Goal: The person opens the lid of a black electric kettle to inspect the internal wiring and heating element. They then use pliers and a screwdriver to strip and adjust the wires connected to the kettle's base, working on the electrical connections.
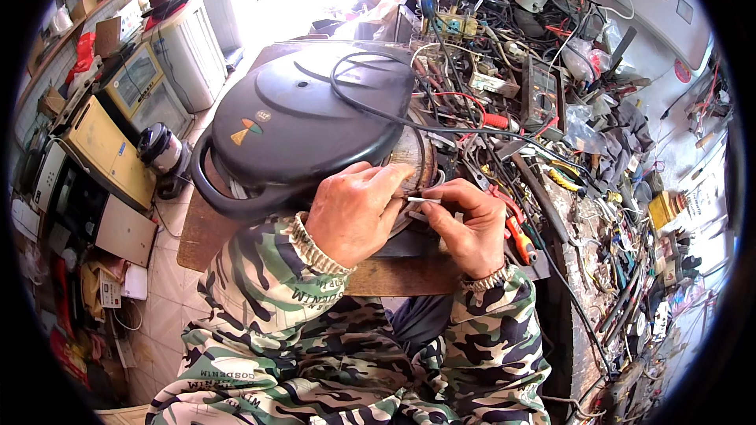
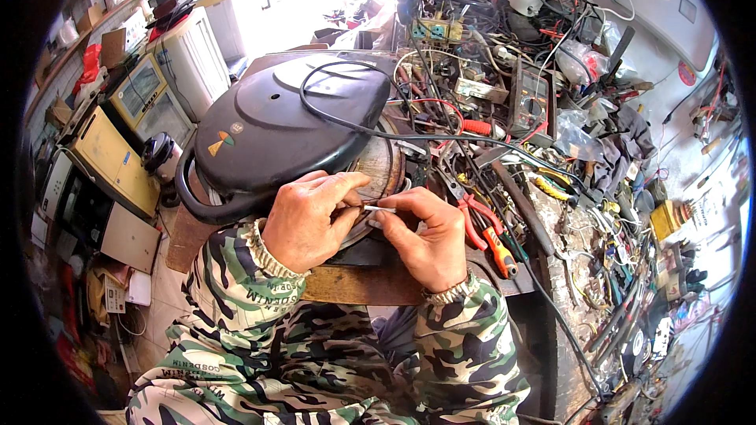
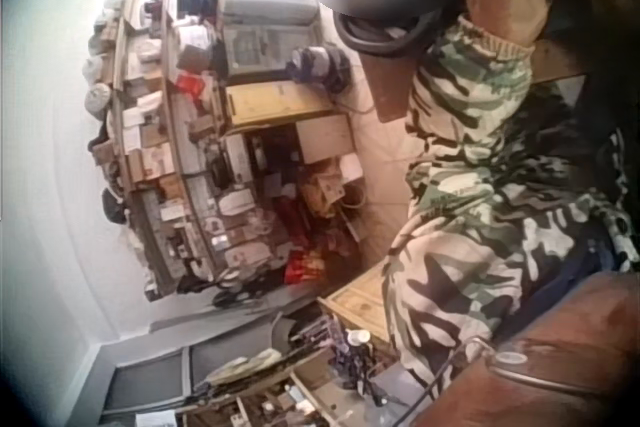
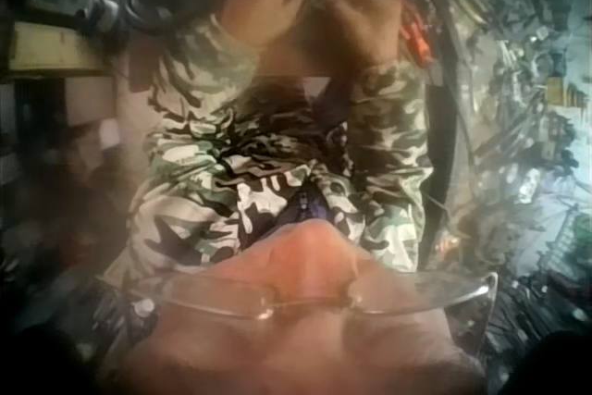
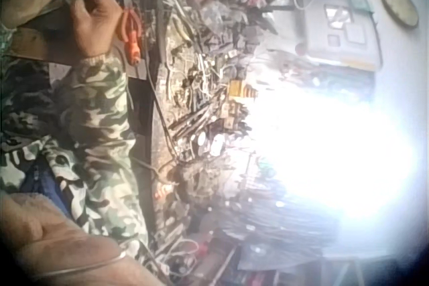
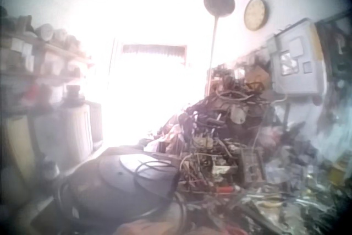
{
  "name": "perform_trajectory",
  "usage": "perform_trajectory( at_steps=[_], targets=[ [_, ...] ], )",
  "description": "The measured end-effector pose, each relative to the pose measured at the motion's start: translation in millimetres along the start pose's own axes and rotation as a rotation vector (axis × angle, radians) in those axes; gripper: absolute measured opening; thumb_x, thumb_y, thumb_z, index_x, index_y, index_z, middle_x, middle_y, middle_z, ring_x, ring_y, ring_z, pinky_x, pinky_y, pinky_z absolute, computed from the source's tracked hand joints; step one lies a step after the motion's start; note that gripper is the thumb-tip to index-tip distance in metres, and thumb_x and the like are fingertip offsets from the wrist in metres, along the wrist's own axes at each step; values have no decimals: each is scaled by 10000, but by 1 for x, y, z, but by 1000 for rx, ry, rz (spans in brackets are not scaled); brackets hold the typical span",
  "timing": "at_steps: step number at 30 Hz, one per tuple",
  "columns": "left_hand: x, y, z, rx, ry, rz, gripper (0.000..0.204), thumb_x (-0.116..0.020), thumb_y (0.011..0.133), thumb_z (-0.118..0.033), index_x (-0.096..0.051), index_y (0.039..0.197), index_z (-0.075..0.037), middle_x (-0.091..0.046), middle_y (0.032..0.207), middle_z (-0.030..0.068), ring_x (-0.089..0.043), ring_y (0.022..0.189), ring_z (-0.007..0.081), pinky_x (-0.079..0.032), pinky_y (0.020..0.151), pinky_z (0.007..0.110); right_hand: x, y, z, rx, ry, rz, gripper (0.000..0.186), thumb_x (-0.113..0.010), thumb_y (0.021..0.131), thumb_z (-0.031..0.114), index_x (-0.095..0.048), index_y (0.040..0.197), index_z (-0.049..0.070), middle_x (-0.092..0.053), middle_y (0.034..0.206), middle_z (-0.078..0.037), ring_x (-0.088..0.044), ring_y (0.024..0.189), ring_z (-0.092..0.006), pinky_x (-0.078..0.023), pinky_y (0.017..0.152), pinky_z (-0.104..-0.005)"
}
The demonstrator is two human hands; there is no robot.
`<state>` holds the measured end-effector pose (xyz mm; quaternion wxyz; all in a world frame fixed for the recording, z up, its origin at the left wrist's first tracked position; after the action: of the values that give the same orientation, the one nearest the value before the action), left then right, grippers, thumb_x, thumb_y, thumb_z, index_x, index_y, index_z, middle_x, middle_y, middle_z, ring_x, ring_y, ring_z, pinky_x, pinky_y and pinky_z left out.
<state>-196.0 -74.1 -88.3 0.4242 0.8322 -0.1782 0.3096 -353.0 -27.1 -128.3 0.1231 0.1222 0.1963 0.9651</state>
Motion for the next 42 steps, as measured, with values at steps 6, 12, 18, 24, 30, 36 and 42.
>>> perform_trajectory(
  at_steps=[6,12,18,24,30,36,42],
  targets=[
    [2,2,-4,-34,25,-15,420,-747,774,12,-697,1190,-22,-738,993,164,-709,906,373,-582,836,449,-11,6,15,146,-211,-7,166,-792,844,-12,-775,1009,-22,-742,904,-129,-716,813,-220,-552,743,-316],
    [7,0,-4,-30,9,6,367,-737,773,2,-722,1139,-9,-735,991,170,-709,928,378,-585,837,445,-20,10,20,151,-183,23,176,-818,853,11,-783,1023,-17,-739,890,-124,-708,794,-212,-542,716,-315],
    [9,-2,0,-14,-40,-39,325,-731,792,30,-732,1114,-11,-741,963,168,-719,885,369,-592,805,432,-16,7,8,-34,104,29,213,-824,897,39,-769,1095,-18,-761,946,-72,-706,860,-137,-559,778,-277],
    [8,-2,1,-5,-28,-55,283,-745,810,30,-741,1088,-24,-746,950,164,-731,857,365,-596,777,426,-5,6,16,40,57,35,154,-799,912,17,-759,1055,-22,-749,965,-47,-679,865,-105,-540,788,-255],
    [11,0,-5,-12,-70,-51,279,-802,822,-18,-746,1096,-15,-753,946,163,-740,865,356,-597,777,403,-5,6,20,6,36,17,87,-762,938,3,-745,1019,-26,-729,918,-51,-667,850,-107,-532,766,-257],
    [17,0,-6,-61,-151,-123,193,-824,856,-47,-771,1037,-7,-759,908,150,-740,813,319,-594,733,382,-12,12,18,-13,40,46,70,-734,976,20,-705,1017,-28,-698,871,-34,-642,801,-92,-537,733,-265],
    [26,3,-13,-78,44,-171,131,-805,849,-35,-778,976,-21,-750,889,123,-714,829,320,-578,759,394,-8,15,19,72,-85,-23,98,-748,958,29,-702,1030,-21,-683,852,-48,-627,756,-102,-520,685,-269]
  ],
)
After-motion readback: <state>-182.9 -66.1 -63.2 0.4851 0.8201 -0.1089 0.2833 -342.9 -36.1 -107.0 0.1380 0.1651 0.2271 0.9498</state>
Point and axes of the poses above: each hand's wrist, its own y-axis towards the middle knuckle, its own x-axis out of the back of the hand, z = x × y, the point moved 9 cm from there along y, towards the middle knuckle
